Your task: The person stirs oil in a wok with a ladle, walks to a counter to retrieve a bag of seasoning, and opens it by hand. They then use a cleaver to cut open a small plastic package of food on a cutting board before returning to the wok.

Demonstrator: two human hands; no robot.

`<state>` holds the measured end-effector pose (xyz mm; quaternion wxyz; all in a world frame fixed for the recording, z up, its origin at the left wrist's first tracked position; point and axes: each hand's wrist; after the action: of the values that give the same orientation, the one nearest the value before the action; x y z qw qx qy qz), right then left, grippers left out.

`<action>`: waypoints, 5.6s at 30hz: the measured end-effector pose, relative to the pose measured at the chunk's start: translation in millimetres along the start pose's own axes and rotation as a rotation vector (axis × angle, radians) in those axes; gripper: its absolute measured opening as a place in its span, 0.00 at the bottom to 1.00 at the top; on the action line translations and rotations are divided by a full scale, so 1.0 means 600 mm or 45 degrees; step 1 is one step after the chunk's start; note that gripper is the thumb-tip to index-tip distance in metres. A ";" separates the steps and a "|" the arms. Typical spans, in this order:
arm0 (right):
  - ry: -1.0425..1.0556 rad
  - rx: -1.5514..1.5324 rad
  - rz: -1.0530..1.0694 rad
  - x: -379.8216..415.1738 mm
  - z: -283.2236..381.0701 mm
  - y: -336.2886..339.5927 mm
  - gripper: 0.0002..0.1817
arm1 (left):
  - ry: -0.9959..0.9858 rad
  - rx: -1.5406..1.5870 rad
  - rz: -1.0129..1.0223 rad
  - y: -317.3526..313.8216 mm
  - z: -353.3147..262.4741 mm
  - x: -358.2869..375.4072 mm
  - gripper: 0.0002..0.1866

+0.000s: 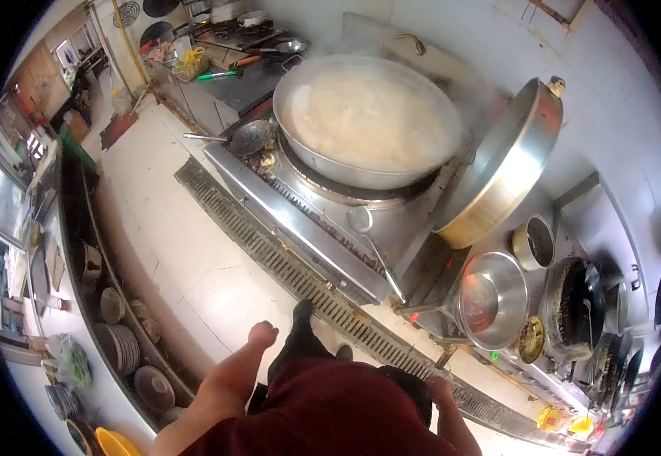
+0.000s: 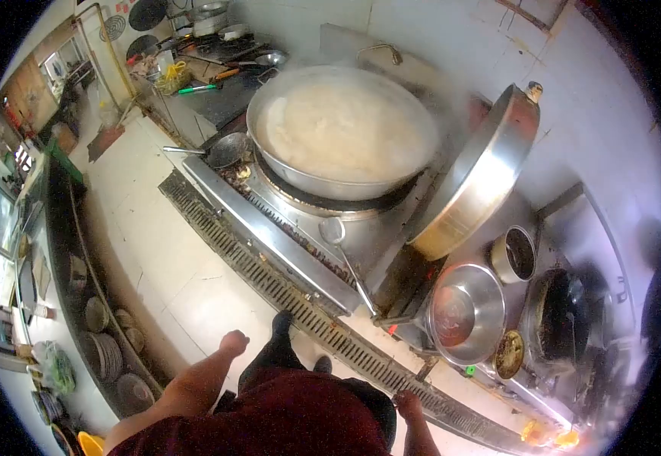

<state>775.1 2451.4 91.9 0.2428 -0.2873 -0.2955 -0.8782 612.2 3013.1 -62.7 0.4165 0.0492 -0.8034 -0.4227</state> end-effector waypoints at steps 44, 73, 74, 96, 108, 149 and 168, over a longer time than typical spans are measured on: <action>-0.037 0.114 -0.456 0.349 -0.593 0.021 0.08 | -0.055 -0.298 0.169 -0.147 -0.144 0.328 0.22; 0.037 0.062 -0.771 0.453 -0.657 0.615 0.19 | -0.574 -0.880 0.549 -0.554 -0.839 0.337 0.24; -0.017 0.020 -0.777 0.461 -0.633 0.646 0.18 | -0.631 -0.910 0.608 -0.564 -0.869 0.334 0.25; 0.281 0.823 -0.565 0.160 -0.587 1.323 0.42 | -1.005 -0.885 0.218 -0.791 -1.120 0.505 0.10; -0.021 -1.462 0.180 0.220 -0.488 1.346 0.42 | -0.642 -0.599 0.368 -0.869 -1.211 0.515 0.19; 0.234 1.242 -0.305 0.232 -0.613 1.521 0.41 | 0.657 2.750 0.189 -1.046 -1.639 0.468 0.10; 0.222 1.183 -0.222 0.235 -0.621 1.532 0.40 | 0.668 2.234 0.472 -1.361 -1.798 0.549 0.13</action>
<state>1087.5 1519.2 286.0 0.2946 -0.0479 -0.6581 -0.6912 942.7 1661.5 -124.8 0.4593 0.3112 -0.7105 0.4329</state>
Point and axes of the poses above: each hand's wrist, its own x-axis away from the middle knuckle, its own y-axis out of the back of the hand, z = x × y, and after that the axes turned 4 degrees about z, right-handed
